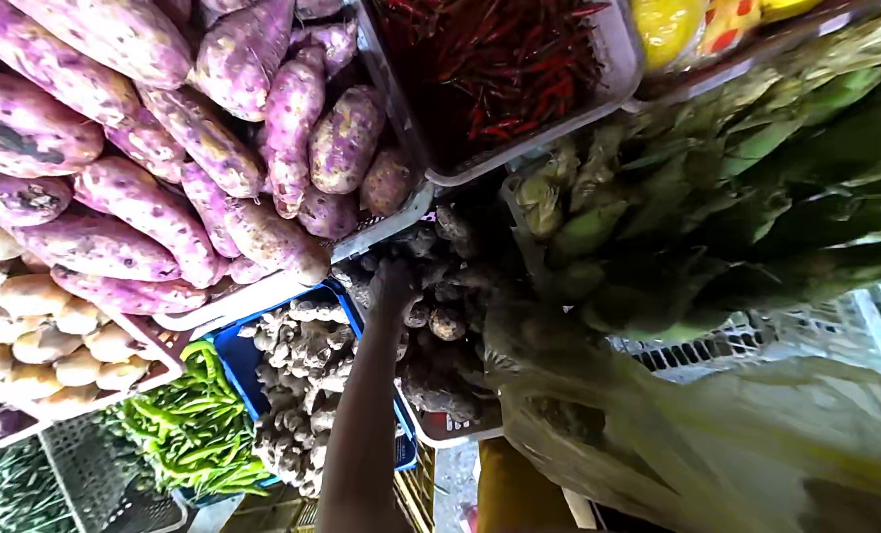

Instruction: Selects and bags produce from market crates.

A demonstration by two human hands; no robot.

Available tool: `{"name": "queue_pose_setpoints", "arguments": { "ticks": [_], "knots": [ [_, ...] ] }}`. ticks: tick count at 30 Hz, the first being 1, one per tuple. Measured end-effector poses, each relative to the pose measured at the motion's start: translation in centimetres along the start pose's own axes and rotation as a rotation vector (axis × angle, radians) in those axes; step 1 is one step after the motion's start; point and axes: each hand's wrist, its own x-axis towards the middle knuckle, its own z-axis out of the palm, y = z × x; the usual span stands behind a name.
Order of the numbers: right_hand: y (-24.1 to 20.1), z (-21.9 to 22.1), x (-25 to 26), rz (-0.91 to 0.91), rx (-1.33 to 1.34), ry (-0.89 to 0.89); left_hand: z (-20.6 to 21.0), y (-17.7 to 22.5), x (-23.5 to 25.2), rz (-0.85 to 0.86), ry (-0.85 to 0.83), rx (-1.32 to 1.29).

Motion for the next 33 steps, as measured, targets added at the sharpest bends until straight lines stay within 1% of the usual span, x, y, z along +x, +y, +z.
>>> {"name": "queue_pose_setpoints", "arguments": {
  "ticks": [2, 3, 5, 6, 8, 10, 12, 14, 15, 16, 17, 18, 19, 21, 22, 23, 25, 27, 28, 29, 33],
  "knots": [
    [0.2, 0.1, -0.1, -0.026, -0.031, -0.012, 0.0, -2.2, -2.5, 0.054, 0.152, -0.183],
    [0.3, 0.2, -0.2, -0.027, -0.044, -0.034, 0.5, -3.4, -3.3, 0.076, 0.195, -0.274],
    [0.5, 0.4, -0.3, -0.005, -0.055, -0.094, 1.8, -5.0, -4.1, 0.096, 0.195, -0.387],
    [0.6, 0.5, -0.2, 0.009, -0.06, -0.112, 2.0, -4.9, -4.0, 0.102, 0.204, -0.39],
    [0.9, 0.4, -0.5, 0.039, -0.071, -0.132, 2.4, -3.6, -3.5, 0.091, 0.219, -0.28],
    [1.4, 0.2, -0.4, 0.057, -0.064, -0.183, 2.9, -2.0, -2.2, 0.067, 0.182, -0.084],
    [1.9, 0.3, -0.4, 0.08, -0.049, -0.187, 3.2, -0.8, -1.0, 0.088, 0.163, 0.05],
    [2.3, 0.6, -0.4, 0.066, -0.051, -0.176, 3.3, -0.9, 0.1, 0.136, 0.188, 0.082],
    [2.4, 0.6, -0.4, 0.05, -0.056, -0.18, 3.2, -1.3, 0.0, 0.144, 0.189, 0.043],
    [2.2, 0.7, -0.3, 0.034, -0.058, -0.19, 2.7, -1.6, -0.7, 0.123, 0.163, -0.029],
    [2.2, 0.6, -0.3, 0.023, -0.052, -0.191, 2.0, -2.2, -2.3, 0.098, 0.13, -0.157],
    [2.2, 0.6, -0.3, 0.019, -0.04, -0.177, 1.7, -3.2, -4.3, 0.1, 0.106, -0.337],
    [2.2, 0.6, -0.3, 0.017, -0.036, -0.149, 1.8, -4.6, -6.1, 0.153, 0.099, -0.567],
    [2.2, 0.8, -0.5, -0.003, -0.048, -0.086, 4.0, -7.1, -9.4, 0.326, 0.131, -1.103],
    [2.0, 1.3, -0.6, -0.018, -0.058, -0.089, 5.1, -7.5, -10.7, 0.374, 0.146, -1.314],
    [1.9, 1.7, -0.6, -0.023, -0.049, -0.118, 5.7, -7.5, -11.8, 0.41, 0.163, -1.46],
    [1.6, 2.5, -0.6, -0.005, -0.037, -0.199, 6.4, -6.8, -13.6, 0.434, 0.204, -1.621],
    [1.5, 1.7, -0.5, -0.009, -0.05, -0.316, 6.5, -5.9, -14.8, 0.42, 0.173, -1.749],
    [1.4, 1.2, -0.6, -0.02, -0.077, -0.325, 6.5, -5.3, -15.5, 0.392, 0.156, -1.794],
    [1.3, 1.2, -0.6, -0.033, -0.107, -0.3, 6.4, -4.7, -16.2, 0.368, 0.143, -1.826],
    [0.6, 3.0, -1.6, -0.081, -0.2, -0.031, 6.4, -2.6, -18.7, 0.343, 0.055, -1.893]
  ]
}}
